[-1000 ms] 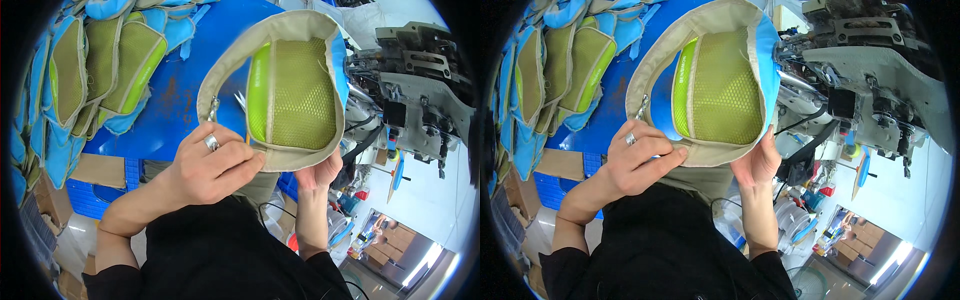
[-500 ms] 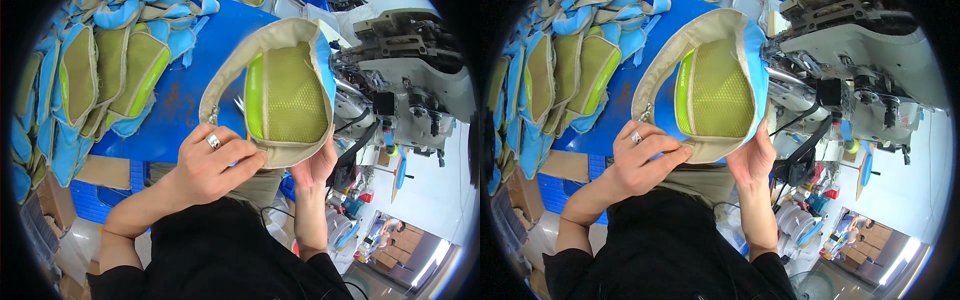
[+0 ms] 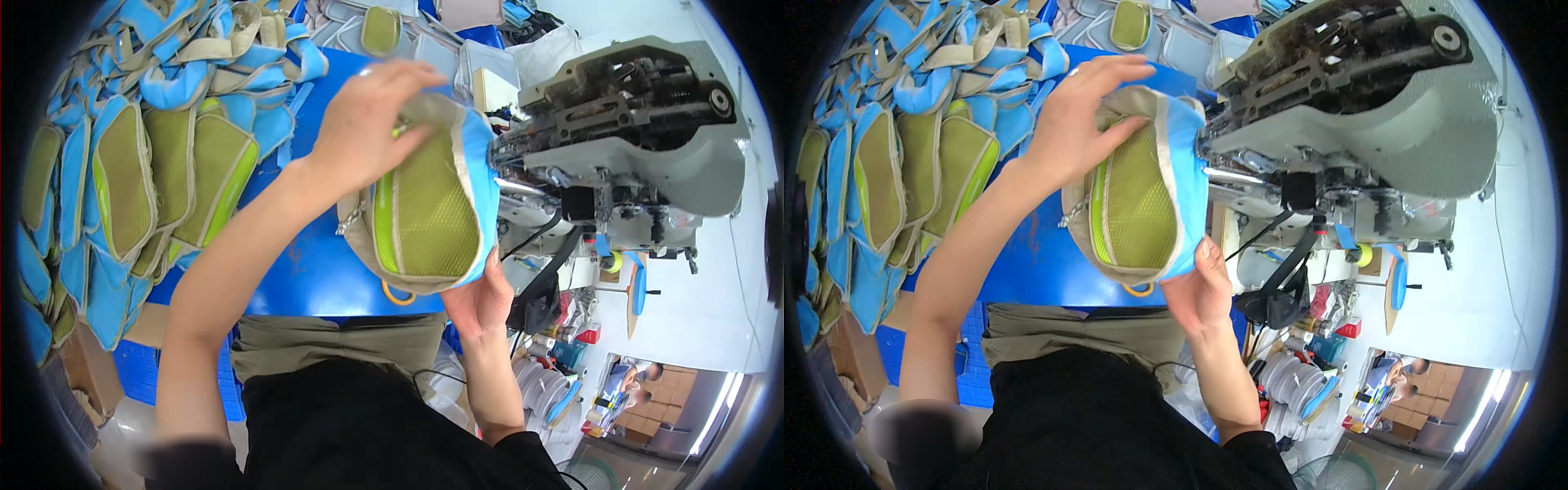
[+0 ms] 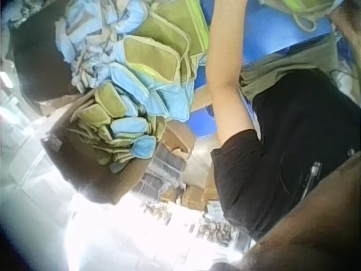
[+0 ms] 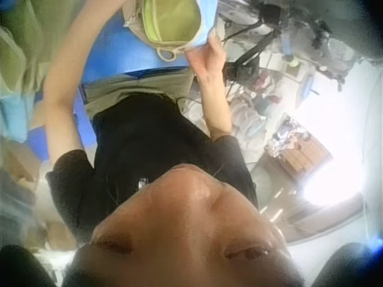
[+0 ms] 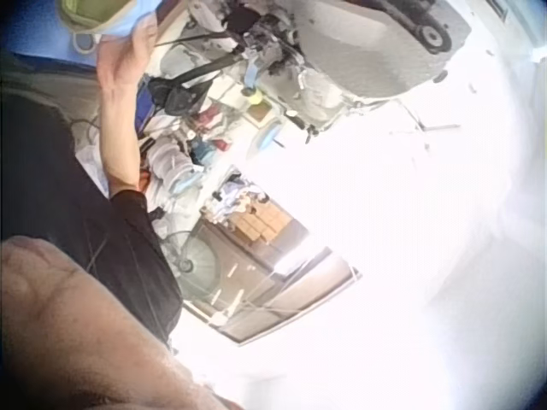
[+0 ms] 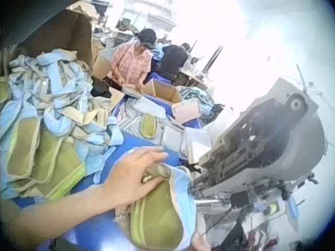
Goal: The person sews a blue fabric strip onto the edge of a green mesh pouch using a sewing machine. They handle the pouch, align the fabric, and guide it through the machine, then trim the excess thread with scissors. The person repeats this process for multiple pouches, stacking the finished items.
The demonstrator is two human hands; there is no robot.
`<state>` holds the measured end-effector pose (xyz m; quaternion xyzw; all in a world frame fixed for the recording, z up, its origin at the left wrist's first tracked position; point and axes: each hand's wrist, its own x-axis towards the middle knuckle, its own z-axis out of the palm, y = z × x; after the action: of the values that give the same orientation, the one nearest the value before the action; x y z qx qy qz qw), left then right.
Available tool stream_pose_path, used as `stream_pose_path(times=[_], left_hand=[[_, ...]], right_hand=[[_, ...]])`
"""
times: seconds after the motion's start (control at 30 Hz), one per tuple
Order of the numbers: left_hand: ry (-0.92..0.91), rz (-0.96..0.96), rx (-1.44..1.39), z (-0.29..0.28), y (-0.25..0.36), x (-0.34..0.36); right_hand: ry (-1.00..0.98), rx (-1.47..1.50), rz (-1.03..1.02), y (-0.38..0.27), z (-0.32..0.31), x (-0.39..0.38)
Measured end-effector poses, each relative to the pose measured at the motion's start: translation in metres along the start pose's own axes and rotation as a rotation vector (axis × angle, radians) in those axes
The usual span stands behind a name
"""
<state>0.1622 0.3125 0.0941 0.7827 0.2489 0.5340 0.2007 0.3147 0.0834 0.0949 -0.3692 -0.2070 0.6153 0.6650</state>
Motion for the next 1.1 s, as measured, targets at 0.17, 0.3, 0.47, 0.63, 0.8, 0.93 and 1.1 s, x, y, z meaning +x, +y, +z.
stream_pose_path(times=[0.17, 0.3, 0.47, 0.63, 0.8, 0.93, 1.1], left_hand=[[-0.117, 0.219, -0.139, 0.022, -0.008, 0.047], [-0.157, 0.281, -0.154, 0.038, -0.024, 0.067], [-0.273, 0.156, -0.247, 0.046, -0.049, 0.077], [-0.314, 0.047, -0.318, 0.049, -0.072, 0.064], [-0.392, -0.046, -0.318, 0.041, -0.081, 0.047], [-0.537, -0.227, -0.413, 0.026, -0.079, 0.038], [-0.617, -0.248, -0.434, 0.016, -0.082, 0.027]], right_hand=[[0.017, -0.012, -0.033, 0.000, -0.009, 0.001], [0.073, -0.037, -0.007, -0.001, -0.010, 0.001], [0.066, -0.040, -0.001, -0.002, -0.017, -0.004], [0.106, -0.006, -0.005, 0.000, -0.025, -0.011], [0.135, 0.004, -0.027, -0.001, -0.022, -0.014], [0.104, 0.005, -0.046, -0.002, -0.017, -0.012], [0.094, 0.050, -0.011, -0.001, -0.027, -0.016]])
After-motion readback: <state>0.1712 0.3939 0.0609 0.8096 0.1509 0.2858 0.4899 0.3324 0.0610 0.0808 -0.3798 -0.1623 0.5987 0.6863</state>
